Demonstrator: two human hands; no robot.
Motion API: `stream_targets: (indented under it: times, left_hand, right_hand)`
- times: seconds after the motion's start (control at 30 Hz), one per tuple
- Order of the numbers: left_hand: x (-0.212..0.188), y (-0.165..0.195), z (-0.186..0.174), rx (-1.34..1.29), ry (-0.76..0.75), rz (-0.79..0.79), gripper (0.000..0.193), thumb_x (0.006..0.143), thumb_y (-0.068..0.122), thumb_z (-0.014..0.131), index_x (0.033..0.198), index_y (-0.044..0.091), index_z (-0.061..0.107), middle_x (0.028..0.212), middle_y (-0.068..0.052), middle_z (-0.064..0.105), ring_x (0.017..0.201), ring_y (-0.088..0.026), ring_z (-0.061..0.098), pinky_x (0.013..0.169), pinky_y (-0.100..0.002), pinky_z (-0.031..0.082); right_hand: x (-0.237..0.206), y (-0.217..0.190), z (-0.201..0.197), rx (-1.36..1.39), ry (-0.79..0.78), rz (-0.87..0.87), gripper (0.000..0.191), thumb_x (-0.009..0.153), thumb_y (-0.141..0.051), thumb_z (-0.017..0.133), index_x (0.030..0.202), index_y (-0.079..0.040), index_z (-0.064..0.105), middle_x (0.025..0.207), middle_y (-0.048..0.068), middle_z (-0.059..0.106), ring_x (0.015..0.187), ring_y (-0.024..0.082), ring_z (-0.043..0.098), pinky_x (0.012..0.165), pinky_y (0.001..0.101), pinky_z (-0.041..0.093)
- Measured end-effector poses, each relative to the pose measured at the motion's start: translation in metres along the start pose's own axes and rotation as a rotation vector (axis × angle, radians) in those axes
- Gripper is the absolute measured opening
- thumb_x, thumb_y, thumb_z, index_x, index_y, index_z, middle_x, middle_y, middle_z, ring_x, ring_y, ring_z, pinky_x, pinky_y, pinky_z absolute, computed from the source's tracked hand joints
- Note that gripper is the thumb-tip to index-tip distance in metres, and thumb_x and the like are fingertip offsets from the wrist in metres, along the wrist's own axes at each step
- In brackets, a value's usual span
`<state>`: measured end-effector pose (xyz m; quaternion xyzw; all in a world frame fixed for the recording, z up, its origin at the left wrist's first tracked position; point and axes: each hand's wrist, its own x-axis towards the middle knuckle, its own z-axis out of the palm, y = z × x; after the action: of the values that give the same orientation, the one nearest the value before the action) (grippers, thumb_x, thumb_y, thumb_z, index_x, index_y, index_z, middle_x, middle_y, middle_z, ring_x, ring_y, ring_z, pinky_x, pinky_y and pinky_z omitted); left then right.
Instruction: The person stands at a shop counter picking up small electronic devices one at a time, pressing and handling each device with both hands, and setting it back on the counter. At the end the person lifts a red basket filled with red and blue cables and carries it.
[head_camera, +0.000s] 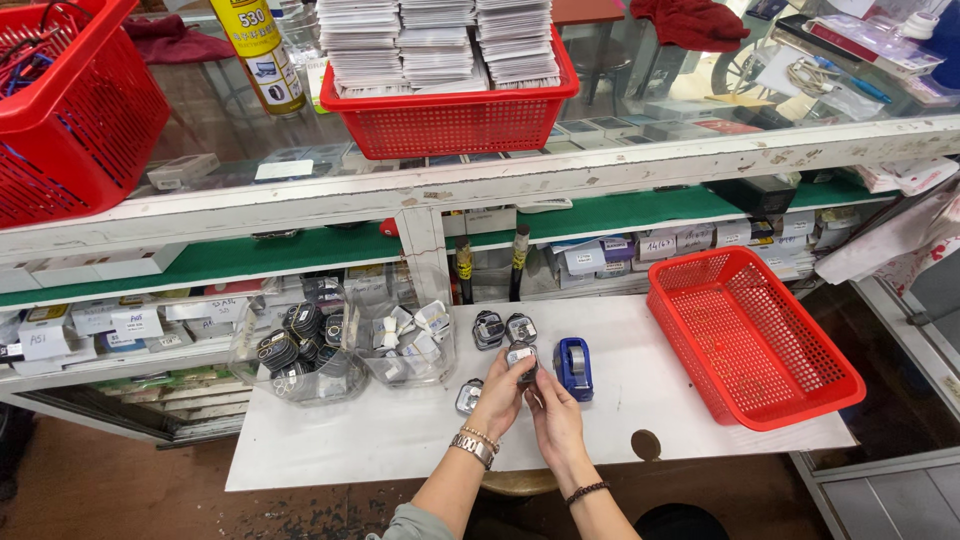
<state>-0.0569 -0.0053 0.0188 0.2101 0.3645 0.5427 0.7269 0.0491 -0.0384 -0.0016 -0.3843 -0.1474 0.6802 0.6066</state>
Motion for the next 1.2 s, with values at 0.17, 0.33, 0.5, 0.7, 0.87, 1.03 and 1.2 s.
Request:
stream_targets:
  times: [0.17, 0.33, 0.5, 0.7, 0.87, 1.03, 1.2]
  left_hand:
    - [-0.001, 0.001, 0.002, 0.160, 0.023, 0.009, 0.025, 0.095, 0.010, 0.065, 0.118, 0.006, 0.055, 0.108, -0.008, 0.071, 0.100, -0.016, 0.067, 0.086, -0.032, 0.055]
    - [0.010, -0.010, 0.008, 0.378, 0.050, -0.059, 0.029, 0.089, 0.003, 0.066, 0.113, 0.004, 0.050, 0.101, -0.009, 0.068, 0.083, -0.020, 0.074, 0.070, -0.034, 0.065]
    - [0.017, -0.032, 0.019, 0.596, 0.075, -0.093, 0.030, 0.085, 0.002, 0.072, 0.108, -0.001, 0.053, 0.092, -0.012, 0.069, 0.071, -0.017, 0.071, 0.061, -0.032, 0.063]
    - [0.015, -0.045, 0.028, 0.813, 0.070, 0.063, 0.046, 0.070, -0.003, 0.078, 0.112, 0.005, 0.060, 0.091, -0.007, 0.071, 0.077, -0.015, 0.069, 0.070, -0.030, 0.058]
    - [0.012, -0.050, 0.029, 0.866, 0.106, 0.037, 0.040, 0.073, 0.002, 0.080, 0.109, 0.007, 0.064, 0.090, -0.005, 0.072, 0.079, -0.016, 0.068, 0.073, -0.031, 0.055]
    - [0.010, -0.058, 0.027, 0.762, 0.123, 0.105, 0.033, 0.073, 0.000, 0.079, 0.103, 0.003, 0.066, 0.089, -0.006, 0.075, 0.079, -0.015, 0.070, 0.073, -0.029, 0.055]
    - [0.011, -0.061, 0.027, 0.741, 0.148, 0.047, 0.038, 0.074, -0.001, 0.077, 0.110, 0.002, 0.064, 0.094, -0.008, 0.074, 0.082, -0.017, 0.072, 0.074, -0.029, 0.059]
  right_hand:
    - [-0.001, -0.006, -0.011, -0.495, 0.007, 0.021, 0.041, 0.102, -0.033, 0.063, 0.106, 0.004, 0.079, 0.085, 0.004, 0.071, 0.075, 0.013, 0.062, 0.074, 0.0310, 0.054]
    - [0.008, -0.060, -0.036, -1.295, 0.311, -0.323, 0.036, 0.100, -0.035, 0.063, 0.104, -0.004, 0.081, 0.085, 0.012, 0.076, 0.072, 0.020, 0.066, 0.069, 0.0349, 0.052]
    - [0.034, -0.086, -0.055, -1.371, 0.247, -0.047, 0.032, 0.091, -0.033, 0.070, 0.108, -0.007, 0.077, 0.098, 0.009, 0.078, 0.082, 0.020, 0.074, 0.068, 0.0357, 0.060]
    - [0.044, -0.084, -0.047, -1.381, 0.248, 0.052, 0.030, 0.087, -0.035, 0.074, 0.100, -0.008, 0.079, 0.091, 0.009, 0.080, 0.079, 0.021, 0.074, 0.070, 0.0350, 0.057]
    - [0.038, -0.089, -0.040, -1.438, 0.306, 0.089, 0.035, 0.088, -0.042, 0.071, 0.100, -0.011, 0.079, 0.090, 0.006, 0.079, 0.077, 0.020, 0.072, 0.073, 0.0336, 0.054]
    - [0.029, -0.081, -0.057, -1.337, 0.226, -0.004, 0.033, 0.091, -0.035, 0.071, 0.103, -0.005, 0.076, 0.094, 0.013, 0.079, 0.083, 0.024, 0.074, 0.079, 0.0356, 0.057]
    - [0.009, -0.064, -0.073, -1.270, 0.122, -0.317, 0.030, 0.090, -0.026, 0.070, 0.094, 0.003, 0.078, 0.128, 0.013, 0.066, 0.096, 0.025, 0.073, 0.086, 0.0352, 0.057]
